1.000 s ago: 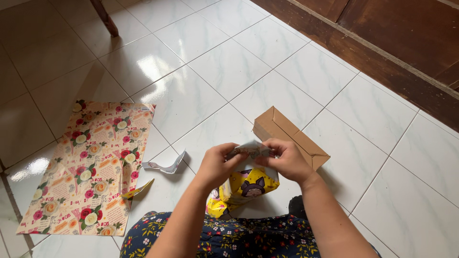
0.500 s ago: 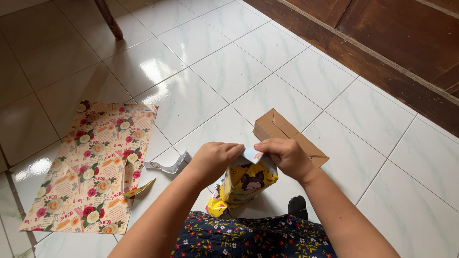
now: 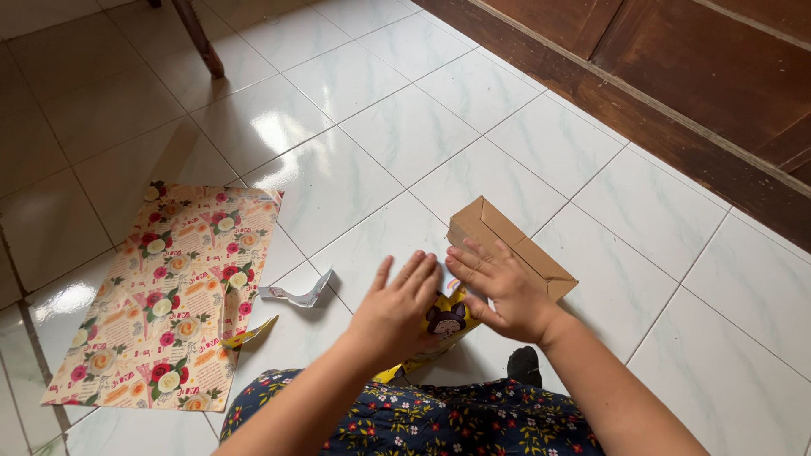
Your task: The person sits on a tiled floor and uses red-handled scissors to cut a piece of wrapping paper from a roll. They then fold the paper around a small rectangular box, tucking and creasing the edges to form a wrapped package.
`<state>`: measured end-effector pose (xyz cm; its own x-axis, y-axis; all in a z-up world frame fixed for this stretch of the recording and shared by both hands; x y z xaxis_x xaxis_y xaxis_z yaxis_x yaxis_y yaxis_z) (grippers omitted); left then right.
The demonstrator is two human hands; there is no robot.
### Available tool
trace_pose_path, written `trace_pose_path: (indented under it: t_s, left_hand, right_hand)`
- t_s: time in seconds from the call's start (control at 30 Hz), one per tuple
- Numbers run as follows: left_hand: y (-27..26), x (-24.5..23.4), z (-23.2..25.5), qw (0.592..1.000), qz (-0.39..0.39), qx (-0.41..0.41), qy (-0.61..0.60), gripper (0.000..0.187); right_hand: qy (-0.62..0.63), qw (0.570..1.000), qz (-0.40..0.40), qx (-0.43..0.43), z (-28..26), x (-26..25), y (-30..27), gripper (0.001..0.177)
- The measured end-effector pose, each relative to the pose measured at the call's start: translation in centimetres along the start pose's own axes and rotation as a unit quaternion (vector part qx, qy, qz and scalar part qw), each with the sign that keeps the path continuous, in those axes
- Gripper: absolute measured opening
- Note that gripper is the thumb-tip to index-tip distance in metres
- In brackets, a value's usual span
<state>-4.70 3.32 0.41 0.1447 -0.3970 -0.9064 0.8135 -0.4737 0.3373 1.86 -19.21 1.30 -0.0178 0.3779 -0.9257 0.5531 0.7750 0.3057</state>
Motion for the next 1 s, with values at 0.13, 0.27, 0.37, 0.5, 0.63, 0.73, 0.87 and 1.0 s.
trace_pose_path:
  t_s: [0.13, 0.27, 0.37, 0.5, 0.63, 0.73, 0.87, 1.0]
  left_hand:
    - [-0.5, 0.8, 0.5, 0.999, 0.037, 0.004, 0.02, 0.079]
    - [-1.2, 1.5, 0.5, 0.996, 0.071, 0.024, 0.058, 0.064]
    - [-1.6, 1.8, 0.6, 0.994, 0.084, 0.033, 0.056, 0.052]
    - [-1.9, 2.0, 0.9, 0.994, 0.089, 0.026, 0.063, 0.047]
    - [-1.9, 2.2, 0.6, 0.996, 0.079, -0.033, -0.031, 0.061]
    - [-1.8, 2.3, -0.8, 0.976, 0.164, -0.11, -0.092, 0.106]
    - [-2.4, 3.5, -1.5, 0.926, 0.131, -0.174, -0.307, 0.115]
    - [-2.3, 4.8, 2.3, 0.947, 0.205, -0.204, -0.138, 0.114]
  right_hand:
    - [-0.028, 0.999, 0.027, -0.029, -0.4, 1.0, -0.6, 0.077]
    - [-0.009, 0.999, 0.048, -0.005, -0.6, 2.0, -1.6, 0.066]
    - [0.006, 0.998, 0.068, 0.012, -1.0, 2.4, -2.2, 0.057]
    - [-0.002, 0.996, 0.085, 0.041, -1.8, 2.1, -2.2, 0.047]
    - [0.109, 0.98, 0.036, 0.161, -3.2, 1.9, -1.9, 0.066]
    - [0.25, 0.949, 0.055, 0.181, -3.9, 2.0, -1.9, 0.065]
    - [0.307, 0.939, 0.085, 0.132, -2.9, 2.1, -1.7, 0.065]
    - [0.274, 0.948, 0.089, 0.132, -1.7, 2.2, -1.3, 0.061]
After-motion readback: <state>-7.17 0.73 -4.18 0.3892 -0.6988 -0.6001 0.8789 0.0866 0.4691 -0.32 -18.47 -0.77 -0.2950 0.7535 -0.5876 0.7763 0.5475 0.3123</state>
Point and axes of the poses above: each hand's wrist, its own y-axis towards the middle knuckle, its own x-axis out of the palm, z = x × y, the point moved 1 cm from there along y, towards the middle knuckle
